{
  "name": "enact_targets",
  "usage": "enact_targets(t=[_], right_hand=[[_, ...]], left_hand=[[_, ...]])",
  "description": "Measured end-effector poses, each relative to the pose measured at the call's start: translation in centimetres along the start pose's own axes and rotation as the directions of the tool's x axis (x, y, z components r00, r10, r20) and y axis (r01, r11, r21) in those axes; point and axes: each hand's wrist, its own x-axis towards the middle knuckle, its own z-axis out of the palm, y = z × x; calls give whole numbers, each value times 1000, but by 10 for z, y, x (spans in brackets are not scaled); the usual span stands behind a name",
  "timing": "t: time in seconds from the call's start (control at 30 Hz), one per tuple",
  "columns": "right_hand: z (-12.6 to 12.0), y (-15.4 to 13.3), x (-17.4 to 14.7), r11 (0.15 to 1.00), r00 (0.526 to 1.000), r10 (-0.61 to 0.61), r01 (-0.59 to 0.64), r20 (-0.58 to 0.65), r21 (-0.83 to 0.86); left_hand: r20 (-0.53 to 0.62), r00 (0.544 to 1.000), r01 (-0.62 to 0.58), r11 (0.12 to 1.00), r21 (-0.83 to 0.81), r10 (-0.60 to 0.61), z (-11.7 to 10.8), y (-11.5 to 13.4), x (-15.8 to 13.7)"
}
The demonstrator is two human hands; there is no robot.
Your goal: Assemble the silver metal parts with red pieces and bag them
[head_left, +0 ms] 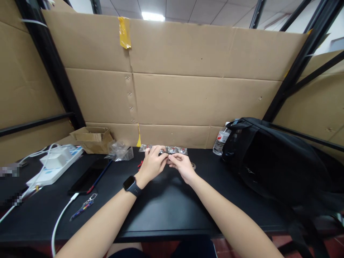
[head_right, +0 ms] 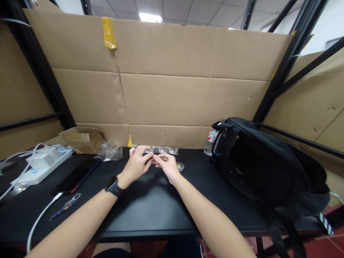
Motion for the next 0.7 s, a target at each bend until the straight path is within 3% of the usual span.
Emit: enact_targets(t=[0.2, 0.33, 0.4, 0.47, 0.57, 0.7], right_hand=[[-2, 2, 2, 1000, 1000, 0, 0, 26, 7], [-11, 5, 9, 983, 993, -75, 89, 89, -160], [-16, 5, 12, 922, 982, -151, 182, 115, -342], [-22, 3, 14, 790, 957, -244, 290, 157, -540], [-27, -2, 15, 631, 922, -312, 381, 229, -676], [-30, -4, 16, 653, 926, -288, 377, 245, -656]], left_hand=[[-22, 987, 158, 980, -124, -162, 12, -4, 0], [48, 985, 169, 962, -214, -163, 20, -12, -2], [84, 984, 174, 956, -236, -159, 20, -16, -2], [103, 978, 203, 949, -243, -182, 19, -19, -2], [166, 974, 192, 943, -271, -151, 20, -22, -4], [286, 958, 123, 949, -289, -37, 28, -23, -10]])
